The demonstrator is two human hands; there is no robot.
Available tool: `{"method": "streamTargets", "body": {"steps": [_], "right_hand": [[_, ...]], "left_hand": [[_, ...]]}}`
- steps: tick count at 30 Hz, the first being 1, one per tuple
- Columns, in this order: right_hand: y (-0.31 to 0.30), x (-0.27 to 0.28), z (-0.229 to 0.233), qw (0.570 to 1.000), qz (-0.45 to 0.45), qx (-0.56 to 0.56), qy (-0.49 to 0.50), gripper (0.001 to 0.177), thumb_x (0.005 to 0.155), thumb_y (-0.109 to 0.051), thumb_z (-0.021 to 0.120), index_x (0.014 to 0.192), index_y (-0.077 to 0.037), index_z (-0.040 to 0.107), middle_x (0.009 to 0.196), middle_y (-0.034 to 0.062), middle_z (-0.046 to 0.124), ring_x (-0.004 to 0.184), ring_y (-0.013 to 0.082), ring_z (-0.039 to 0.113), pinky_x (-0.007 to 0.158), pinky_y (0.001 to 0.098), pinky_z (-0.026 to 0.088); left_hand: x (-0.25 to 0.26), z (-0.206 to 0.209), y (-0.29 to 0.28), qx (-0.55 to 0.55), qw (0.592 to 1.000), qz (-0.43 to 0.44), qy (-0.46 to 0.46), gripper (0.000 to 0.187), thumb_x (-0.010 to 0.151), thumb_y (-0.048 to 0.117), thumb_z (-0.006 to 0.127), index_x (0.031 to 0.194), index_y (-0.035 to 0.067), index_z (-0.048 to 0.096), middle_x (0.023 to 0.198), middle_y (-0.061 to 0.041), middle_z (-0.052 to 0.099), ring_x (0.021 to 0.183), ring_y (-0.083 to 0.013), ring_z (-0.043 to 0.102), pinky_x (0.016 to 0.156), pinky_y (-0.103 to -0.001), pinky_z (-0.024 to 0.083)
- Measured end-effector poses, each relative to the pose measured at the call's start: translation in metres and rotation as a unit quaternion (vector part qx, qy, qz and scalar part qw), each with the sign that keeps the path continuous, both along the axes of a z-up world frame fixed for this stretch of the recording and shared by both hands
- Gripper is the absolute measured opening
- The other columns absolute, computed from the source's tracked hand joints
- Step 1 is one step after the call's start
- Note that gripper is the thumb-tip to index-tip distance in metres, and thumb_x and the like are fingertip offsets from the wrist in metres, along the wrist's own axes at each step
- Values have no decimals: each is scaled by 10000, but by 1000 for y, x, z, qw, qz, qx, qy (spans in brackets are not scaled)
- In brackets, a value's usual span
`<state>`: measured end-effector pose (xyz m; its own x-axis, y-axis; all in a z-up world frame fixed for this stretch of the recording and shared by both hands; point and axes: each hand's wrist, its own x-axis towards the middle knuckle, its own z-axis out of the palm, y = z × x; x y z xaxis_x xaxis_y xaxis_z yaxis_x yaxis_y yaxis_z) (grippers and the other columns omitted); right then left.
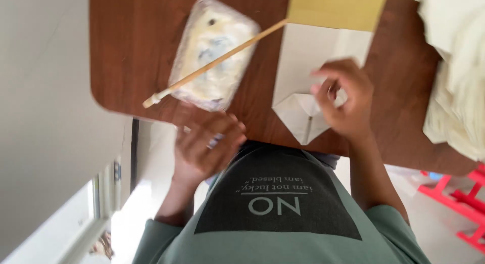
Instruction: Folding and gluing the bottom of a paper bag to assemble it.
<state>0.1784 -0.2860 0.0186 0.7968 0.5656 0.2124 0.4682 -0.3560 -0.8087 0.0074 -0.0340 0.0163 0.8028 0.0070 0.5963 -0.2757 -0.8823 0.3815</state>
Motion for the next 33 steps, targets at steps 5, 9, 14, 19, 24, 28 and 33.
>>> {"method": "streamTargets", "body": {"steps": [5,9,14,19,24,28,33], "right_hand": [[-64,-65,-19,998,26,-35,-53,214,820,-105,855,1027,-73,811,1017,106,712,670,202,641,614,334,556],[-77,-94,-23,981,33,-108,-158,161,845,-76,837,987,-35,773,990,152,714,834,315,717,675,408,581],[-79,-90,-18,955,79,-88,-271,70,884,-69,829,905,-66,762,957,93,692,693,217,636,541,319,479],[-87,-82,-20,938,129,-81,-310,72,978,-68,715,907,-56,709,989,87,663,694,225,599,554,319,459],[-90,-72,-29,897,183,-135,-378,108,993,-65,674,888,-86,661,974,57,636,715,218,573,603,313,467],[-85,-63,-33,859,225,-162,-431,132,1034,-109,595,919,-92,657,1010,58,608,705,207,545,612,323,433],[-82,-49,-43,888,232,-158,-365,172,1082,-139,540,986,-52,653,1066,81,603,783,241,615,628,350,454]], "left_hand": [[24,-20,-60,-88,983,-159,41,228,969,188,728,1169,90,773,1218,-88,750,1130,-299,725,1105,-487,500],[43,-36,-73,-3,973,-206,105,456,942,373,785,1322,133,710,1455,-108,634,1371,-317,574,1255,-484,262],[41,-43,-83,20,939,-198,279,850,858,534,812,1569,200,486,1683,-63,361,1569,-300,285,1275,-569,46],[42,-38,-92,9,949,-173,263,857,795,555,859,1504,176,562,1632,-82,440,1530,-321,355,1273,-580,83],[40,-44,-97,-3,962,-152,228,843,765,574,891,1445,158,617,1593,-86,493,1496,-333,411,1260,-595,117],[39,-48,-99,1,964,-144,224,899,676,543,953,1430,171,633,1609,-66,473,1517,-319,382,1271,-584,101],[37,-57,-101,-30,974,-131,182,811,690,541,959,1346,146,692,1609,-86,465,1519,-348,376,1276,-576,121]]}}
